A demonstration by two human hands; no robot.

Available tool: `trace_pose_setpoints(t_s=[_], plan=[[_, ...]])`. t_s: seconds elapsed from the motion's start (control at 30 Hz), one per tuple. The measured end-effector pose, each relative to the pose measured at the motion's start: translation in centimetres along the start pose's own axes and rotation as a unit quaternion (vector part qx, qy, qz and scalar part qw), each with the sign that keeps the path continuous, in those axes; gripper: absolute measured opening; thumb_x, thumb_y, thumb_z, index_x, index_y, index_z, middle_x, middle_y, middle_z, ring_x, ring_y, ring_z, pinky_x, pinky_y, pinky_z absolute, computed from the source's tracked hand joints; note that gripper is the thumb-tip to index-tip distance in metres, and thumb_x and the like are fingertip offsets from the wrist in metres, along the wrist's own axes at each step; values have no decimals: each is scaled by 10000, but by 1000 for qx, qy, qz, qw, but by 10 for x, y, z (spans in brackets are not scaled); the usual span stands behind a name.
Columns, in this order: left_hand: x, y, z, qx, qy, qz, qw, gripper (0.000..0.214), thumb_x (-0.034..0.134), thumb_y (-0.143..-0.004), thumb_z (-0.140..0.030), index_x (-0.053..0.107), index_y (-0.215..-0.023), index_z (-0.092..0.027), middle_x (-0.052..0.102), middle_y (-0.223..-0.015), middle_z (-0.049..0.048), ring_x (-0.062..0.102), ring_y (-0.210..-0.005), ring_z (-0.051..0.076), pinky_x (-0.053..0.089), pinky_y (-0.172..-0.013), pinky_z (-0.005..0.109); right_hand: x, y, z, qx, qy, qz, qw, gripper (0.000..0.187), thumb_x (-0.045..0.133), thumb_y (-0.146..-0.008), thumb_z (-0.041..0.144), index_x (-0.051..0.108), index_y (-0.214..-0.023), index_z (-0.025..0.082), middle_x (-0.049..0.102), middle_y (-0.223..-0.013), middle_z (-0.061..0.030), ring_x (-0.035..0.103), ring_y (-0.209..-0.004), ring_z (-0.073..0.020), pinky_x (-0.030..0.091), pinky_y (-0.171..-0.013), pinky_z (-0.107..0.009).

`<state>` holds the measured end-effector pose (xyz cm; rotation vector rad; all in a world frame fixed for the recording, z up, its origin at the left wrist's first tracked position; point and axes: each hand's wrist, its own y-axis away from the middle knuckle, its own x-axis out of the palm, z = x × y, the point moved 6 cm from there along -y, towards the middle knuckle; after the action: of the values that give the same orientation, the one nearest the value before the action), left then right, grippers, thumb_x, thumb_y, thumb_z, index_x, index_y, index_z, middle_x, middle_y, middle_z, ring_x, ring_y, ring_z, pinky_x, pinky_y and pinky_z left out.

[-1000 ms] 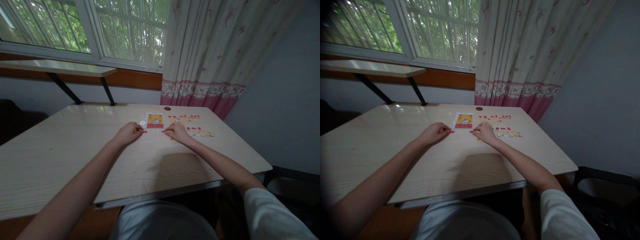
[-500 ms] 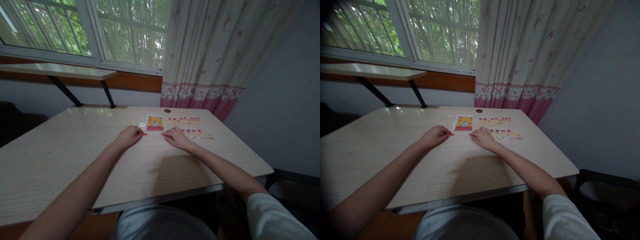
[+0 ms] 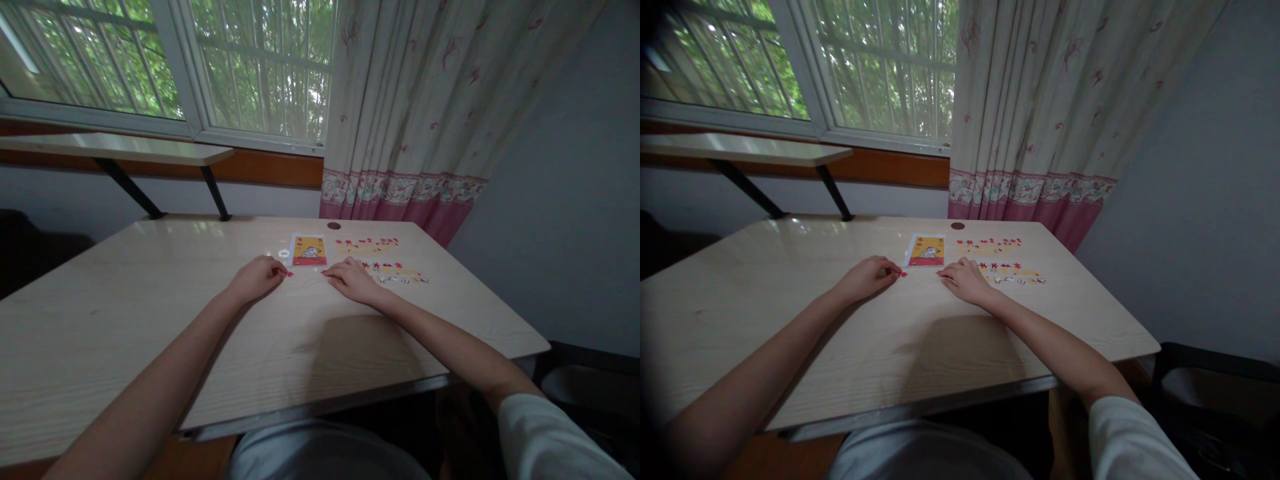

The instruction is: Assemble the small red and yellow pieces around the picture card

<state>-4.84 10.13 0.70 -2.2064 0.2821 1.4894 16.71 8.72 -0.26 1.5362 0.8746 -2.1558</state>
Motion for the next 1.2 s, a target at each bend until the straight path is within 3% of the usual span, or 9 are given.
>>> trace_pose_setpoints(t_s=[0.8, 1.2], plan=[[6, 0, 7, -5, -22, 14, 1000, 276, 478, -817, -292, 708, -914, -174, 669, -836, 72, 585, -813, 207, 435, -745, 296, 4, 0, -1, -4, 3, 3, 1000, 316, 445, -947, 328, 646, -1162, 212, 656, -1133, -64, 476, -1035, -211, 298, -894, -364], [1, 5, 4, -14, -26, 14, 999, 316, 429, -858, -319, 696, -915, -159, 679, -894, 92, 586, -876, 230, 437, -771, 315, -12, 2, -8, 7, 13, -27, 1000, 263, 485, -925, 324, 682, -1064, 221, 675, -1069, -59, 491, -1007, -207, 311, -890, -358]])
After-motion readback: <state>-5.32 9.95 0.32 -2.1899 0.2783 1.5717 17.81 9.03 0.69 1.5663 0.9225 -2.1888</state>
